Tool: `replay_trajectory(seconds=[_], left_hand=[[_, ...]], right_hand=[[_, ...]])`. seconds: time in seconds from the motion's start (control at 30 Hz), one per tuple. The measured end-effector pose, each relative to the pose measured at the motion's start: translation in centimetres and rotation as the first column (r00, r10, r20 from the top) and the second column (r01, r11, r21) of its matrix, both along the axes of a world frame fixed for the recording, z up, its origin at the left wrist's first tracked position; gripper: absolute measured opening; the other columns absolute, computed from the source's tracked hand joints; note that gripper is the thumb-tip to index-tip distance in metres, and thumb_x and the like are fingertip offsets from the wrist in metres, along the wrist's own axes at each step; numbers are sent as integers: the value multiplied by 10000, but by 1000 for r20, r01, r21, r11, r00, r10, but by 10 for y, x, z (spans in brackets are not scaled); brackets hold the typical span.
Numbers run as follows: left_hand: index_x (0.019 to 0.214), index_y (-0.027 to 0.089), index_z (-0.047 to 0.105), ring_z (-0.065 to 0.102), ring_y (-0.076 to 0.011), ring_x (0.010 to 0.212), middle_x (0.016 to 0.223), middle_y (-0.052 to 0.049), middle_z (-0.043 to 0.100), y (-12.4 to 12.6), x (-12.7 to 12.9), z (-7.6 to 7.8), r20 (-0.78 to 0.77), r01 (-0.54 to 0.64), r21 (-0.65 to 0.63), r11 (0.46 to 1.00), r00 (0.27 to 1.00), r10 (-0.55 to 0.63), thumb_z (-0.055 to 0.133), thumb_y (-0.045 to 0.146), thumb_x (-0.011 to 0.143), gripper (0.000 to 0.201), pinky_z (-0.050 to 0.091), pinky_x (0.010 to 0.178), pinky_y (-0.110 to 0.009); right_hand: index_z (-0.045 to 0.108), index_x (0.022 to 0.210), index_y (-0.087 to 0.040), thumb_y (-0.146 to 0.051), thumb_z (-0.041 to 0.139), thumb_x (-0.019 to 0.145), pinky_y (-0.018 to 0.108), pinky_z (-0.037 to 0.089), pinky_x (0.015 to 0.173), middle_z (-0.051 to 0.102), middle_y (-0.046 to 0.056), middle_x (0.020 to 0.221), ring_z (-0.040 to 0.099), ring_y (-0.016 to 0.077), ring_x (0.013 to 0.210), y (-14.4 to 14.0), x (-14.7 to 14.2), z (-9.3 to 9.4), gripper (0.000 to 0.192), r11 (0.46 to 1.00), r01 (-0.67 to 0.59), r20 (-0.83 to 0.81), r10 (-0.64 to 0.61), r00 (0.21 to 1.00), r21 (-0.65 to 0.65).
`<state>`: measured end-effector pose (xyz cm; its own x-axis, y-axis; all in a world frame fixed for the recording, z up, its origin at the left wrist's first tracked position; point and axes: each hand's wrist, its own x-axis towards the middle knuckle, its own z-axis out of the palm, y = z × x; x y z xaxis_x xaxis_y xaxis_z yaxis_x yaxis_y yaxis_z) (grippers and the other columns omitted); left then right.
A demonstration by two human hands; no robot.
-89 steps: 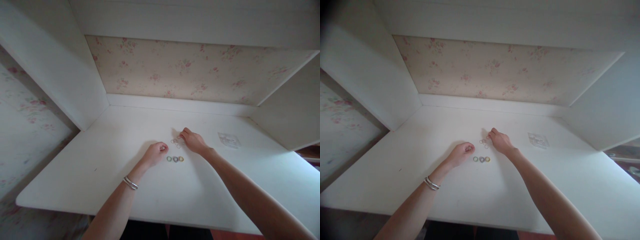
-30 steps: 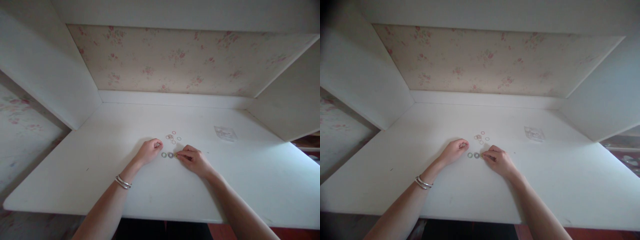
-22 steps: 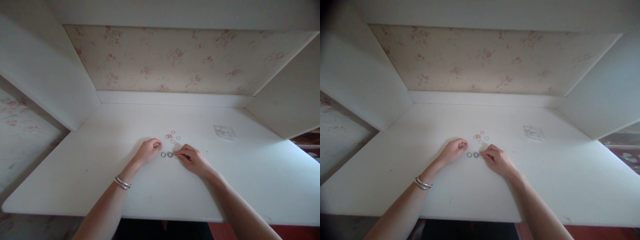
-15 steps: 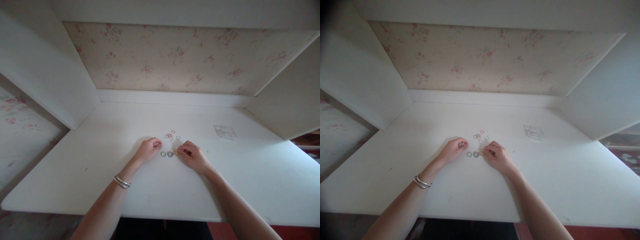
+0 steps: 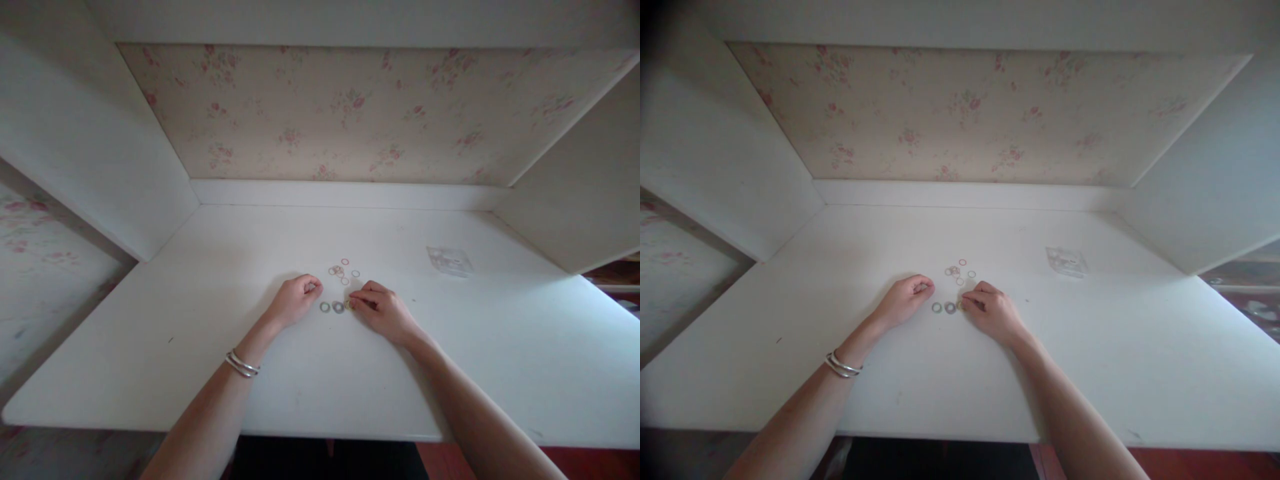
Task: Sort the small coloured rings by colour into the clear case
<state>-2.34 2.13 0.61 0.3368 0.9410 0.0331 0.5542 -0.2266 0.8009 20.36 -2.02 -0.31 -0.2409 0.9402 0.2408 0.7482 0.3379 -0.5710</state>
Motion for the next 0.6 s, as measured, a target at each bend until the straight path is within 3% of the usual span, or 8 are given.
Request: replay_trajectory(seconds=[0.33,0.5,0.6], left_hand=[[914,187,654,618,-154,743,843,-25,689,-1,0,1,-5,-5,6,1000,1000,5,482,387,836,276,447,688,-243],[915,186,659,614,-153,719,825,-25,687,-1,0,0,-12,-5,16,1000,1000,5,479,383,835,279,448,670,-245],[909,191,659,622,-151,757,856,-22,691,0,0,-2,4,2,18,1000,1000,-2,487,350,832,247,454,711,-244]], right_hand=[[718,878,-297,-314,504,867,218,407,576,622,-7,834,564,97,649,-2,0,3,214,999,-43,42,44,998,-11],[717,910,-285,-347,510,868,217,403,569,611,0,829,549,92,637,-2,2,3,221,998,-43,-44,41,998,-40],[715,871,-234,-364,485,881,222,405,564,604,15,802,534,94,615,3,3,2,264,999,16,-123,-21,992,-39]])
